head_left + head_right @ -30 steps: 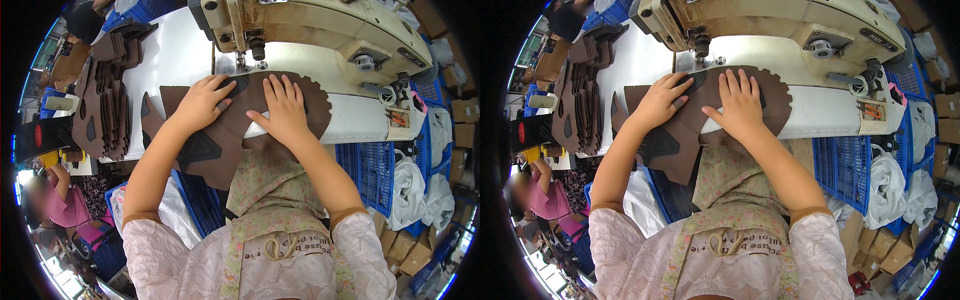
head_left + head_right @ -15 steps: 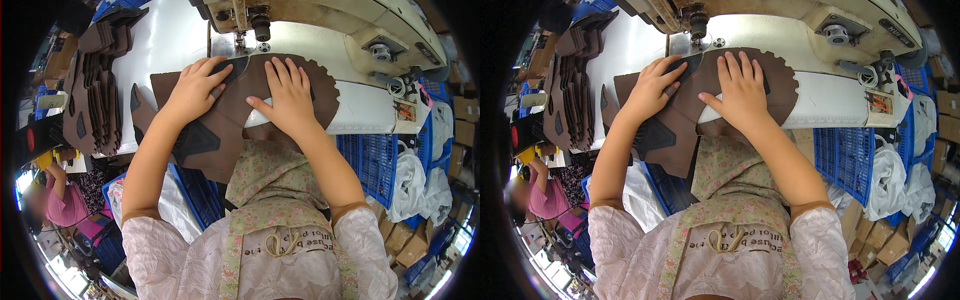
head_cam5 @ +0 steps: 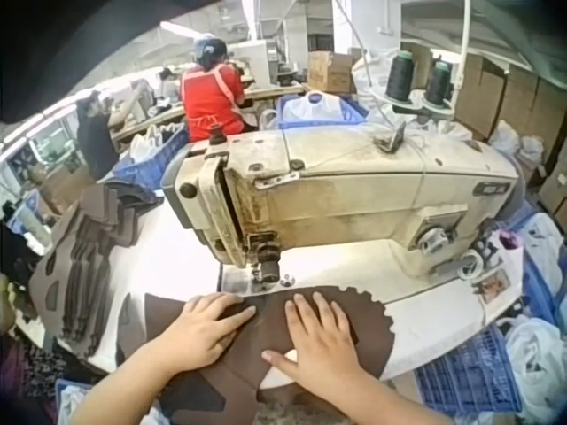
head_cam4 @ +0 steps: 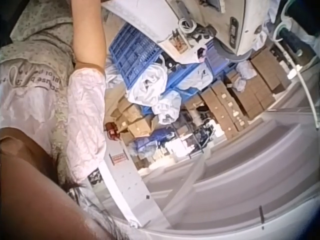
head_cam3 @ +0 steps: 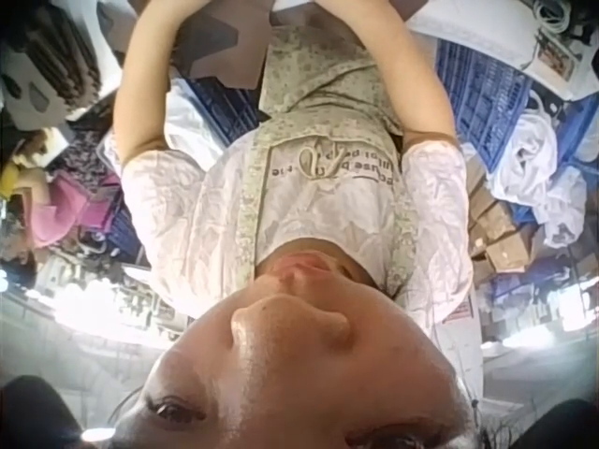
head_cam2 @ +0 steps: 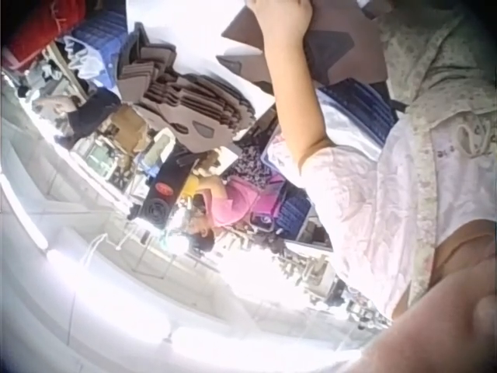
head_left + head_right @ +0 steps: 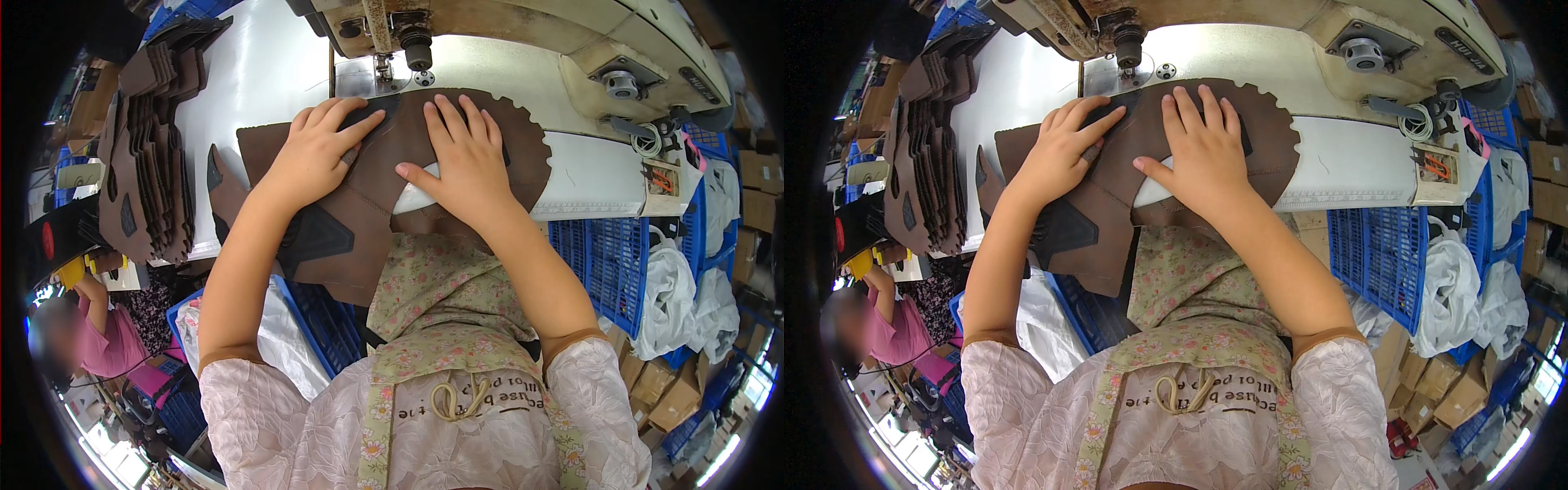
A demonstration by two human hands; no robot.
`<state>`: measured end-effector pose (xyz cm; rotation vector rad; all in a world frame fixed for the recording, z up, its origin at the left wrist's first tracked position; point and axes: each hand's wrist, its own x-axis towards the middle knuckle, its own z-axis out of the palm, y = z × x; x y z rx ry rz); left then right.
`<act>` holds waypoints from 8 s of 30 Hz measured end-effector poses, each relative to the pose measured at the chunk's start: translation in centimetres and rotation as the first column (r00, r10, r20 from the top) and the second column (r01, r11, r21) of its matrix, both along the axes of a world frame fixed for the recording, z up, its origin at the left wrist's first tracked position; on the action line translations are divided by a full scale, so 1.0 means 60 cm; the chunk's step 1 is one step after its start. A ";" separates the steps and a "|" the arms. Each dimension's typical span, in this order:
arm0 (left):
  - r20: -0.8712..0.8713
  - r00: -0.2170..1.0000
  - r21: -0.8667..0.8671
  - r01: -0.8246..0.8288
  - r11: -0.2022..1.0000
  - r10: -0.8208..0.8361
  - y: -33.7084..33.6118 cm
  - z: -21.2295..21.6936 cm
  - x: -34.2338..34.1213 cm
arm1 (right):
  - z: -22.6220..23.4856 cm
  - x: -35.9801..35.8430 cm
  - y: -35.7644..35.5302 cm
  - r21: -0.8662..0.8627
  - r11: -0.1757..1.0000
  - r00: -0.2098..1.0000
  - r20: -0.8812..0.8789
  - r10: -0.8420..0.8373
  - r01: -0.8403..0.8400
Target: The recorder uses an industrial sewing machine to stitch together components of a brown and black shoe upper.
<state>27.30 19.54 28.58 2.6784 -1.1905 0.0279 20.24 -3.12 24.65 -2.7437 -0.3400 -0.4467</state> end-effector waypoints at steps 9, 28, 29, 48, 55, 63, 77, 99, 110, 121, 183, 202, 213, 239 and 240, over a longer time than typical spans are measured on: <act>-0.017 1.000 0.019 -0.011 1.000 0.011 0.011 0.001 0.003 | -0.005 0.023 0.005 0.017 0.999 0.998 0.039 0.048 -0.048; 0.022 0.999 0.053 0.034 0.998 -0.035 0.017 0.000 0.065 | -0.001 0.073 0.016 0.011 1.000 1.000 -0.017 0.018 -0.018; 0.027 0.999 0.046 0.037 0.998 -0.039 0.017 0.000 0.066 | -0.001 0.074 0.016 0.012 1.000 1.000 -0.017 0.020 -0.020; 0.004 0.999 0.049 0.054 0.997 -0.054 0.016 0.006 0.067 | 0.004 0.065 0.019 -0.018 1.000 1.000 -0.016 -0.008 0.007; -0.014 0.998 0.039 0.064 0.997 -0.063 0.015 0.012 0.066 | 0.008 0.061 0.021 -0.019 1.000 0.999 -0.032 -0.019 0.019; -0.001 0.997 0.031 0.073 0.997 -0.073 0.016 0.010 0.068 | 0.008 0.060 0.024 -0.028 0.999 0.999 -0.036 -0.023 0.022; 0.085 0.996 0.014 0.038 0.999 -0.039 0.003 0.001 0.063 | 0.003 0.058 0.024 0.015 1.000 1.000 0.006 -0.004 0.004; 0.103 0.993 0.021 0.060 0.998 -0.062 0.007 -0.010 0.065 | 0.001 0.056 0.025 -0.006 1.000 0.999 0.034 -0.005 0.006; 0.098 0.994 0.037 0.041 0.998 -0.045 0.008 -0.012 0.064 | 0.000 0.057 0.025 -0.010 1.000 0.999 0.032 -0.013 0.013; 0.085 0.996 0.061 0.031 0.998 -0.036 0.006 -0.011 0.063 | -0.003 0.056 0.024 0.025 1.000 0.998 0.056 -0.010 0.008; -0.068 0.989 0.217 0.140 0.966 -0.128 0.011 0.033 0.031 | -0.002 0.081 -0.003 -0.013 0.999 0.998 0.036 0.041 -0.041; 0.015 1.000 0.093 0.019 0.996 -0.020 -0.009 0.007 0.014 | 0.001 0.103 -0.021 -0.104 0.992 0.997 -0.037 0.069 -0.072; 0.053 0.997 0.052 -0.067 0.996 0.064 -0.032 0.009 -0.001 | 0.006 0.119 -0.033 -0.165 0.981 0.991 -0.099 0.089 -0.105; 0.023 0.977 0.118 -0.213 0.970 0.211 -0.089 0.015 -0.015 | -0.028 0.148 -0.049 -0.141 0.990 0.989 0.144 0.027 -0.006; 0.028 0.978 0.154 -0.207 0.966 0.205 -0.091 0.018 -0.014 | -0.027 0.151 -0.049 -0.144 0.990 0.989 0.145 0.024 -0.003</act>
